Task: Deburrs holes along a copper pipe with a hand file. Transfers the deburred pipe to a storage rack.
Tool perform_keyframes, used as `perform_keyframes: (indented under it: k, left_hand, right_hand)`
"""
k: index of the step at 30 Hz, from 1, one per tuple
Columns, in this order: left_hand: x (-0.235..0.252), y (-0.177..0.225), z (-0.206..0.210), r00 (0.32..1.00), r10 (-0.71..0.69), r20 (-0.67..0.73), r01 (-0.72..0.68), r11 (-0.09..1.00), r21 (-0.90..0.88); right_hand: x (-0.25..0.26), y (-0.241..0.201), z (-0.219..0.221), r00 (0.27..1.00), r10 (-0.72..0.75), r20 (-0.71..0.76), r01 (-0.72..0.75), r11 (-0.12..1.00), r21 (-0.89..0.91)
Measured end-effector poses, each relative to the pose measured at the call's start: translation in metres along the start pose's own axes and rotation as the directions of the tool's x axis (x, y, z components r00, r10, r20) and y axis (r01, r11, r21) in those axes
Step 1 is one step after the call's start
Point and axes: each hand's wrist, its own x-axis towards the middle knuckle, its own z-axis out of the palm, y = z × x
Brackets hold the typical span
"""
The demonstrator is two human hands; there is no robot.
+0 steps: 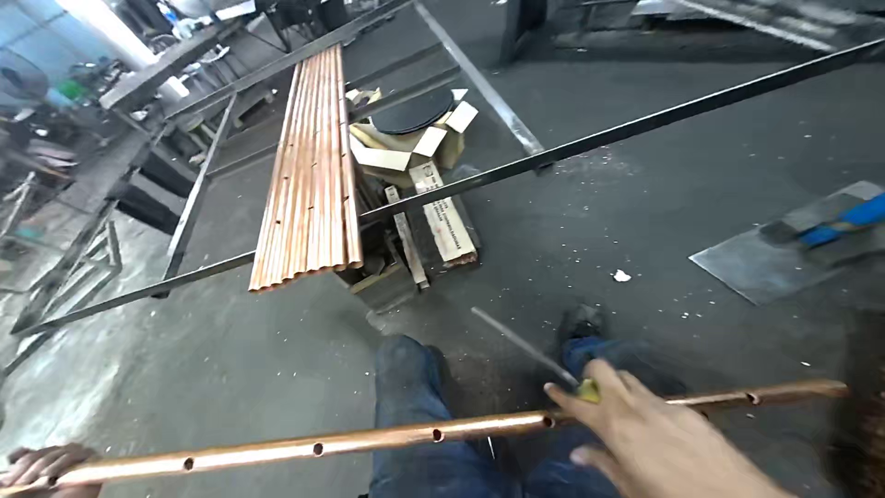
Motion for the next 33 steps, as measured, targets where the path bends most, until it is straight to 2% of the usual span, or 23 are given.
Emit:
perform_keyframes:
  k: [2, 5, 8, 11, 15, 18, 20, 24, 26, 27, 29, 31, 32, 33]
  left_hand:
    - [-0.001, 0.006, -0.007, 1.0, -0.013, 0.019, 0.013, 1.0, -0.007]
    - [0.005, 0.02, -0.021, 0.999, 0.047, -0.02, -0.046, 0.997, 0.057]
    - [0.011, 0.04, -0.033, 0.98, 0.161, -0.115, -0.151, 0.984, 0.096]
    - [0.018, 0.046, -0.051, 0.955, 0.211, -0.207, -0.169, 0.964, 0.205]
    - [0.03, 0.012, -0.081, 0.959, 0.142, -0.247, -0.054, 0.942, 0.331]
    - [0.031, -0.041, -0.088, 0.946, 0.098, -0.309, 0.062, 0.881, 0.469]
    - [0.025, -0.08, -0.093, 0.951, 0.04, -0.306, 0.153, 0.799, 0.581]
    - [0.0, -0.146, -0.106, 0.955, -0.16, -0.25, 0.296, 0.585, 0.755]
    - [-0.013, -0.162, -0.109, 0.936, -0.322, -0.144, 0.274, 0.405, 0.872]
    - [-0.015, -0.166, -0.111, 0.906, -0.418, -0.069, 0.196, 0.27, 0.943]
    - [-0.01, -0.169, -0.107, 0.797, -0.604, 0.017, -0.085, -0.084, 0.993]
    - [-0.004, -0.18, -0.089, 0.675, -0.733, -0.08, -0.365, -0.426, 0.827]
    - [-0.005, -0.19, -0.079, 0.626, -0.763, -0.16, -0.476, -0.537, 0.696]
    - [-0.008, -0.201, -0.069, 0.582, -0.78, -0.23, -0.56, -0.59, 0.582]
  right_hand:
    - [0.02, -0.029, 0.021, 0.999, -0.037, 0.028, 0.04, 0.992, -0.122]
    - [0.042, -0.041, 0.036, 1.0, -0.012, 0.008, 0.014, 0.976, -0.217]
    - [0.051, -0.04, 0.037, 1.0, -0.022, -0.012, 0.018, 0.972, -0.234]
    - [0.059, -0.02, 0.038, 0.999, -0.021, -0.042, 0.009, 0.964, -0.266]
    - [0.071, 0.026, 0.04, 0.994, 0.031, -0.108, -0.065, 0.942, -0.329]
    - [0.074, 0.064, 0.032, 0.987, 0.103, -0.122, -0.143, 0.91, -0.39]
    - [0.073, 0.09, 0.023, 0.979, 0.166, -0.123, -0.202, 0.889, -0.411]
    - [0.07, 0.152, 0.016, 0.942, 0.308, -0.133, -0.335, 0.839, -0.43]
    - [0.066, 0.182, 0.017, 0.923, 0.356, -0.143, -0.382, 0.814, -0.438]
    - [0.064, 0.194, 0.018, 0.912, 0.382, -0.15, -0.408, 0.803, -0.434]
    - [0.06, 0.214, 0.017, 0.894, 0.408, -0.183, -0.446, 0.787, -0.426]
    - [0.059, 0.229, 0.014, 0.878, 0.431, -0.208, -0.478, 0.77, -0.422]
    - [0.059, 0.234, 0.011, 0.869, 0.444, -0.218, -0.494, 0.76, -0.422]
    - [0.059, 0.236, 0.009, 0.86, 0.456, -0.228, -0.51, 0.751, -0.42]
